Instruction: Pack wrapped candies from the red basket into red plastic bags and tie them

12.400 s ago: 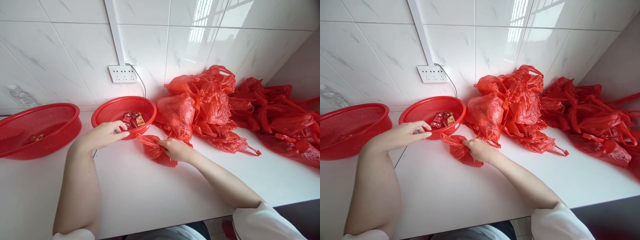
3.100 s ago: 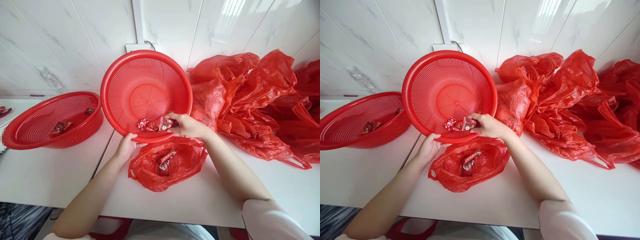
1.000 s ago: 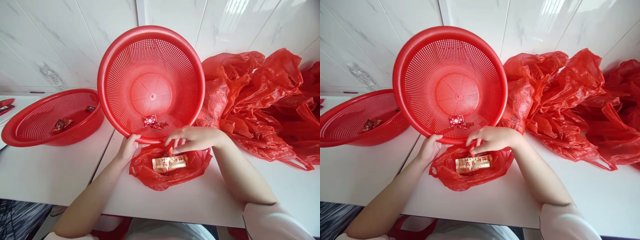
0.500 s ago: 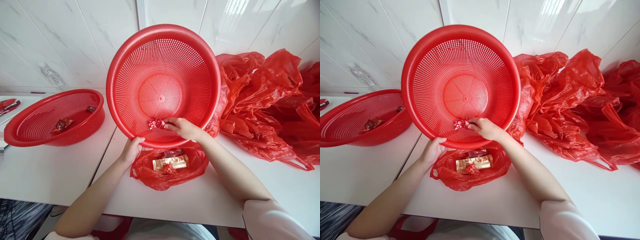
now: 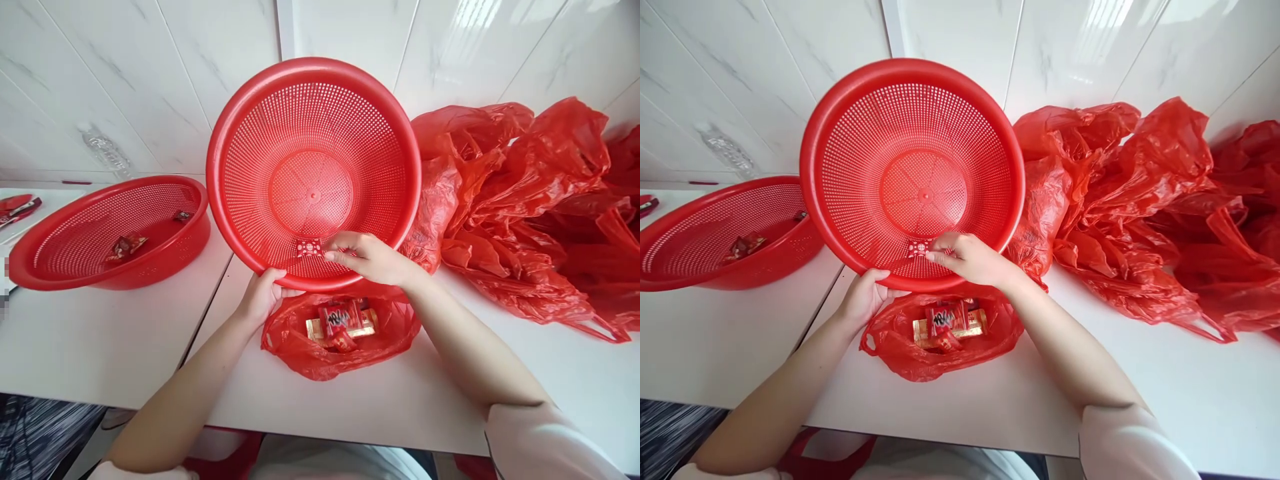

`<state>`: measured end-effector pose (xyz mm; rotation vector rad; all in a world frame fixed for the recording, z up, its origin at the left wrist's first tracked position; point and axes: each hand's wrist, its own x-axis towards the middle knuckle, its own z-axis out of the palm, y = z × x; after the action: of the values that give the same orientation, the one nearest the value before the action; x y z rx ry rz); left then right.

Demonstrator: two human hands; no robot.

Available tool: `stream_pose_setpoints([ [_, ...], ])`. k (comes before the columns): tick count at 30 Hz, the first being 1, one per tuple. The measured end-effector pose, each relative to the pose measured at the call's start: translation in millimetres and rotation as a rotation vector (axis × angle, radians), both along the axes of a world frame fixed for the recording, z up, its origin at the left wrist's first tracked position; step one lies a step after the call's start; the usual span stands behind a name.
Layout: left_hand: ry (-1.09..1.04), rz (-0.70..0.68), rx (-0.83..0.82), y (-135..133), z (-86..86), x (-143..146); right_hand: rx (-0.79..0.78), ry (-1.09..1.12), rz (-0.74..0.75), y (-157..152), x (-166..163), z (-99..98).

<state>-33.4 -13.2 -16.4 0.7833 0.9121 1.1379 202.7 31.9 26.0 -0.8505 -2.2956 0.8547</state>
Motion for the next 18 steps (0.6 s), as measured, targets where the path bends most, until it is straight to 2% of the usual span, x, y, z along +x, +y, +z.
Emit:
stream_pose_setpoints([
  [3, 0.023, -0.042, -0.044, -4.4, 3.3, 4.5, 0.173, -0.052, -0.108, 3.4, -8.6, -14.9],
  [8, 0.022, -0.140, -0.092, -11.1, 6.2, 8.7, 0.276, -0.312, -0.125, 5.9, -12.9, -27.4],
  [13, 0.036, -0.084, -0.068, -4.5, 3.3, 3.6, 0.157, -0.241, -0.032, 7.7, -1.8, -16.1],
  [16, 0.060, -0.015, -0.021, 1.2, 2.4, -0.5, 0.138, -0.127, -0.059, 7.4, 12.9, -0.7],
  [18, 0.067, 0.019, 0.009, 3.8, 2.4, -2.8, 0.064, -0.066, -0.049, 3.0, 23.8, 12.9],
])
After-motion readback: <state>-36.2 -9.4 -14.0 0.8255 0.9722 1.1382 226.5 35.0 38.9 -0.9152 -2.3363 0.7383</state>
